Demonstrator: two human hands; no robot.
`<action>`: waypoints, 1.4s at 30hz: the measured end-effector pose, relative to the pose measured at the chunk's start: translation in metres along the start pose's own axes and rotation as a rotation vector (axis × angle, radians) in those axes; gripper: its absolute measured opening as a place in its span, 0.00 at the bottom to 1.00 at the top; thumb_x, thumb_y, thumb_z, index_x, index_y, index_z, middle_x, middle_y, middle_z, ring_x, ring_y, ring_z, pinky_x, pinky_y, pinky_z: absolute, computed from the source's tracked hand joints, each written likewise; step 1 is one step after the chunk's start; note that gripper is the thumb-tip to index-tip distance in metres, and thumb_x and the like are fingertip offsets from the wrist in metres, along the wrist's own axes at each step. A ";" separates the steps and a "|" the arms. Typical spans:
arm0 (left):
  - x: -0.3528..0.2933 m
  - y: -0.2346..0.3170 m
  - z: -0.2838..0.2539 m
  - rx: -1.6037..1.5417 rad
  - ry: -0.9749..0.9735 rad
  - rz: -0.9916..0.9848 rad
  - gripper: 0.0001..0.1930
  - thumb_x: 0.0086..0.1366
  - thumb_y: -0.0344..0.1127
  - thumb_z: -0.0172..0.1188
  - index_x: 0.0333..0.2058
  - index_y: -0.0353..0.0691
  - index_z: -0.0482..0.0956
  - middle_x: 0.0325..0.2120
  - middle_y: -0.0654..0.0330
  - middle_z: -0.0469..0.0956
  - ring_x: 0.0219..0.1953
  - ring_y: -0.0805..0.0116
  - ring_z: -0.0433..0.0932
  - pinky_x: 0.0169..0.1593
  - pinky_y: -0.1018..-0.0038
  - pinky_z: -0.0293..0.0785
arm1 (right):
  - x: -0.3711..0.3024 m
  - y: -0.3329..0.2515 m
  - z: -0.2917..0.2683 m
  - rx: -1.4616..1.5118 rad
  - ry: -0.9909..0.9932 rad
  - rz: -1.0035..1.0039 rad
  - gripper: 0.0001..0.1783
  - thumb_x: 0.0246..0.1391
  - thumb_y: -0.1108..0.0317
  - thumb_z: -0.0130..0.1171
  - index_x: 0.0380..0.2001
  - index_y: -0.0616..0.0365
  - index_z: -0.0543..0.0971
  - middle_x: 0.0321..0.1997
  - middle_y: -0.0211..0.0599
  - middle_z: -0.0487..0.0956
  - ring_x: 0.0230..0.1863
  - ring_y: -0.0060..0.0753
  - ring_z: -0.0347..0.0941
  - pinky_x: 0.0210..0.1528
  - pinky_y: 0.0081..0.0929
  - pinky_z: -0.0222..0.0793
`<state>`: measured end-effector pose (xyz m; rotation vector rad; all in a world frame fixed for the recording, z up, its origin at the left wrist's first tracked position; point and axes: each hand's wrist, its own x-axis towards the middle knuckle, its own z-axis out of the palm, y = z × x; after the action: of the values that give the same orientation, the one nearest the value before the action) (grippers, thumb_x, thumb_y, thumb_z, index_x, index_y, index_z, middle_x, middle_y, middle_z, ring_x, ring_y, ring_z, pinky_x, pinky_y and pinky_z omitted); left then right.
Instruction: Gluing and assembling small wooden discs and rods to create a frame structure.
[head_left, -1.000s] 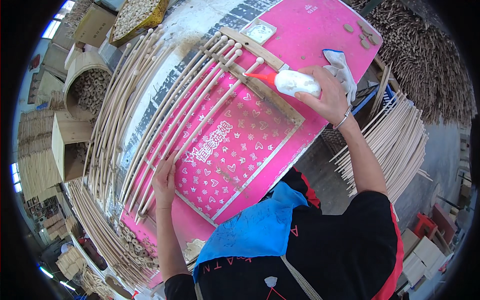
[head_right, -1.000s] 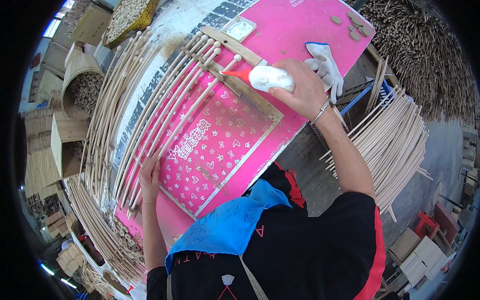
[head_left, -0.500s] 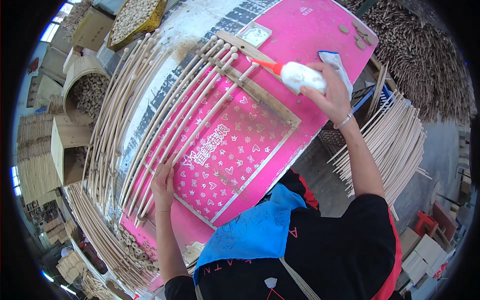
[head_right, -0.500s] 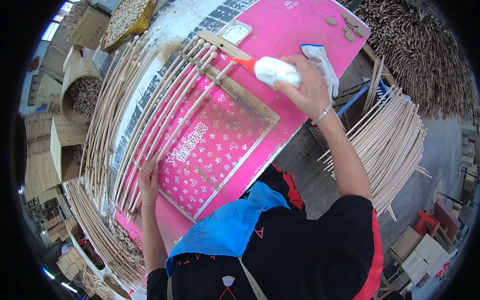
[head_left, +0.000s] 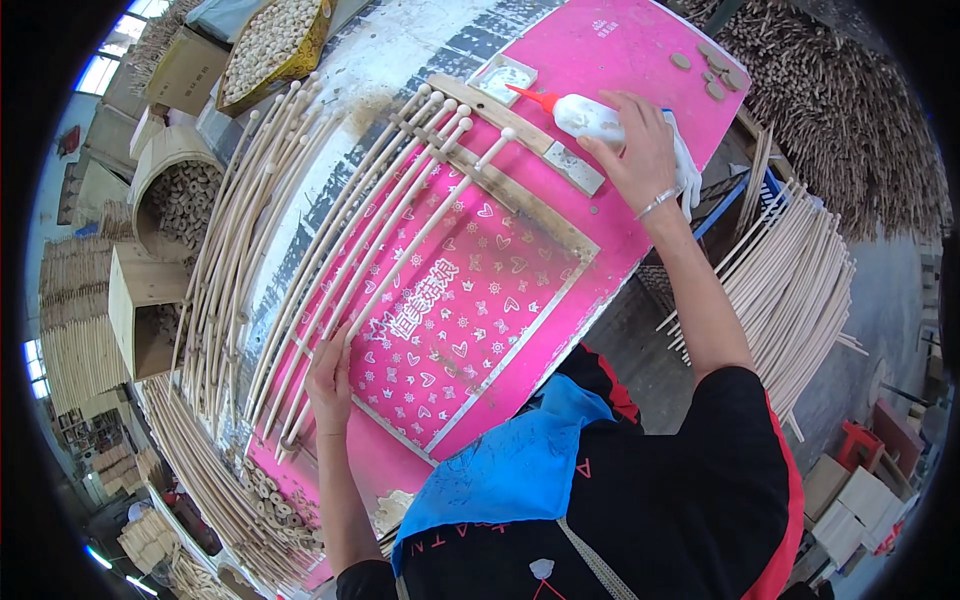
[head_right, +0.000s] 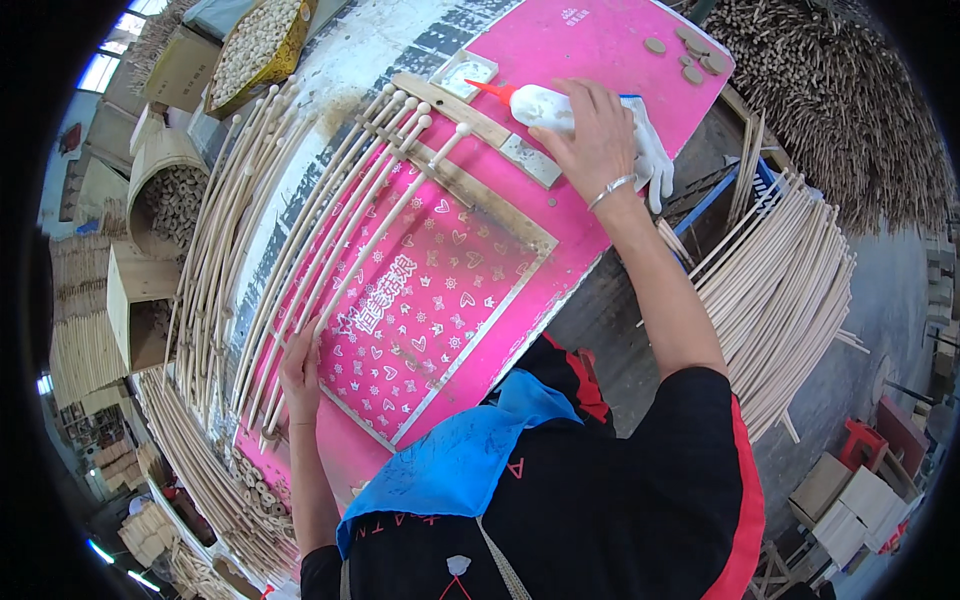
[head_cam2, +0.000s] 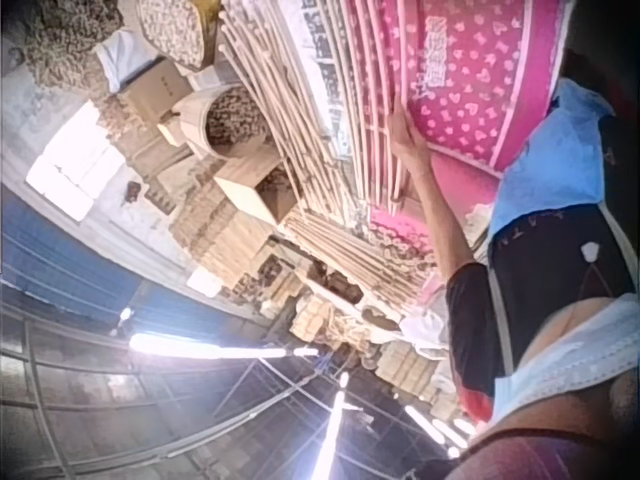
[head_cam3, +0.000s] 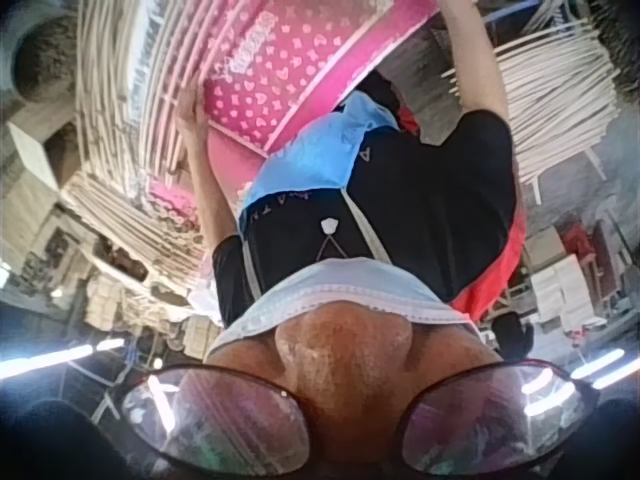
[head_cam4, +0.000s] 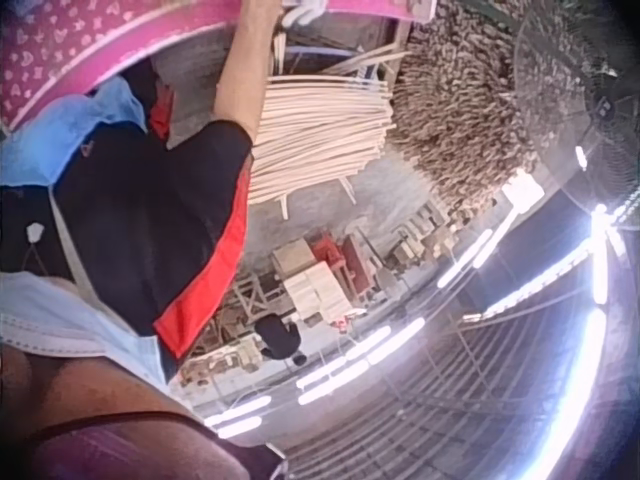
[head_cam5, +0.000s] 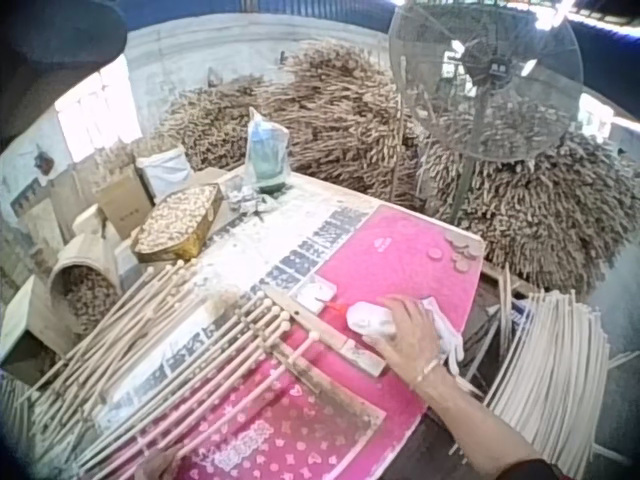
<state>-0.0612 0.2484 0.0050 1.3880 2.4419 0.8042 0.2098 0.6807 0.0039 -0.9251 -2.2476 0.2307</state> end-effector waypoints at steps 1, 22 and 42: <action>-0.002 0.003 -0.003 0.012 0.022 0.034 0.19 0.74 0.25 0.53 0.62 0.39 0.79 0.38 0.49 0.80 0.40 0.57 0.81 0.45 0.70 0.75 | -0.007 -0.010 -0.005 0.028 0.083 -0.047 0.23 0.55 0.60 0.70 0.52 0.54 0.81 0.47 0.41 0.83 0.48 0.46 0.80 0.48 0.37 0.74; -0.037 0.037 -0.034 0.133 0.135 0.110 0.19 0.73 0.22 0.55 0.61 0.37 0.80 0.32 0.55 0.76 0.32 0.64 0.76 0.36 0.69 0.72 | -0.036 -0.114 0.017 1.588 -0.463 0.716 0.16 0.65 0.58 0.68 0.48 0.58 0.80 0.34 0.24 0.80 0.29 0.14 0.75 0.31 0.16 0.71; -0.037 0.023 -0.008 0.102 0.162 0.034 0.20 0.68 0.17 0.55 0.56 0.37 0.83 0.30 0.54 0.72 0.33 0.61 0.76 0.40 0.67 0.73 | -0.048 -0.100 0.021 1.068 -0.355 0.702 0.17 0.70 0.52 0.62 0.39 0.57 0.79 0.25 0.25 0.79 0.22 0.13 0.72 0.23 0.14 0.63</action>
<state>-0.0278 0.2236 0.0214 1.4570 2.6216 0.8421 0.1650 0.5766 0.0021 -1.0150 -1.5538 1.7978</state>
